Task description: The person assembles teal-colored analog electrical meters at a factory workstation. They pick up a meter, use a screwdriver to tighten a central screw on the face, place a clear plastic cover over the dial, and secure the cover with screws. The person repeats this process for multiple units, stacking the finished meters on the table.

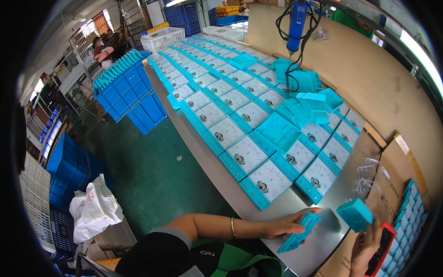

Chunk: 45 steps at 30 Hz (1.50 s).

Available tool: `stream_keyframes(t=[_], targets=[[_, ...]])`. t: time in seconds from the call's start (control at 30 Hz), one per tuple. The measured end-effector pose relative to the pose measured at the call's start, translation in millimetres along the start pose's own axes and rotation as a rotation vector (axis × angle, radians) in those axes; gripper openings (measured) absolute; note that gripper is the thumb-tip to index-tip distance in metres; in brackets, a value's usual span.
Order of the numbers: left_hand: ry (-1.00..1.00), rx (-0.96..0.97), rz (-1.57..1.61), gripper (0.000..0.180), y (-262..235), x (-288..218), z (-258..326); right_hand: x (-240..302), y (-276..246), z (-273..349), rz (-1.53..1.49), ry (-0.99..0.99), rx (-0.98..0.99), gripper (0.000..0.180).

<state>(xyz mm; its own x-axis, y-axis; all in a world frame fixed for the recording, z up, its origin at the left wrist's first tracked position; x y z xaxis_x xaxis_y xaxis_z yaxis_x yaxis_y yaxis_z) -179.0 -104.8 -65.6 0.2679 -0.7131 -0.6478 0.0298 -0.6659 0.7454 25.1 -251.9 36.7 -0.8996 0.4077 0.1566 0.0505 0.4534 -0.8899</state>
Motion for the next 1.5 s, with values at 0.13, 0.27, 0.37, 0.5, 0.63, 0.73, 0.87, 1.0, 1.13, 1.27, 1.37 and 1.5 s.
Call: stream_keyframes(t=[0.13,0.27,0.37,0.5,0.63,0.73,0.87,1.0,1.13,1.27,1.37,1.5], targets=[[0.060,-0.006,-0.125,0.087,6.5,0.5,6.2,36.6,9.0,68.0,0.090,-0.229,0.108,0.029],[0.090,-0.017,-0.149,0.086,10.0,1.6,19.6,36.6,17.1,82.5,-0.065,-0.216,0.293,0.038],[0.065,-0.015,-0.188,0.085,18.4,2.1,23.3,48.0,23.4,64.2,-0.112,-0.066,0.310,0.071],[0.051,-0.036,-0.243,0.085,24.9,-10.2,34.5,63.9,29.7,52.7,-0.016,-0.111,0.295,0.090],[0.050,-0.037,-0.306,0.084,13.7,-16.3,41.3,52.2,23.1,47.5,-0.441,0.190,0.447,0.090],[0.063,-0.071,-0.386,0.084,11.2,-20.8,35.1,57.2,20.3,48.3,-0.916,0.363,0.514,0.098],[0.229,-0.138,-0.522,0.084,24.0,-19.6,11.8,77.2,33.9,50.1,-1.168,0.457,0.539,0.102],[0.174,-0.178,-0.394,0.079,17.9,-25.9,6.3,80.9,48.8,47.2,-1.336,0.530,0.709,0.097],[0.208,-0.148,-0.062,0.072,6.4,-30.0,12.0,86.1,58.3,43.4,-1.455,0.574,0.836,0.095],[0.259,-0.141,-0.116,0.075,11.6,-28.7,4.9,93.6,48.3,38.4,-1.453,0.481,0.764,0.094],[0.238,-0.150,-0.208,0.078,11.7,-24.0,4.4,93.6,40.5,38.8,-1.453,0.485,0.790,0.092],[0.228,-0.169,-0.218,0.079,20.4,-24.1,6.8,89.0,40.5,47.0,-1.476,0.504,0.802,0.093]])
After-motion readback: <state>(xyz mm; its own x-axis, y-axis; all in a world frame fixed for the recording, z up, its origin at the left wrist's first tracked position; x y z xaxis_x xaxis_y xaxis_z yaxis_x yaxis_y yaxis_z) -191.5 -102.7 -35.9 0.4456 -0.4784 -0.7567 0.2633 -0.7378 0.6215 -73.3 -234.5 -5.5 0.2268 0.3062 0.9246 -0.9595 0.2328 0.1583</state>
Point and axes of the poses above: each hand's wrist, its own z-axis away from the middle knuckle, its own y-axis out of the palm, x = y × z, the point moved 3 cm from there along -z, towards the middle knuckle, and after that the axes turned 6 degrees about y, right-handed, at the moved point
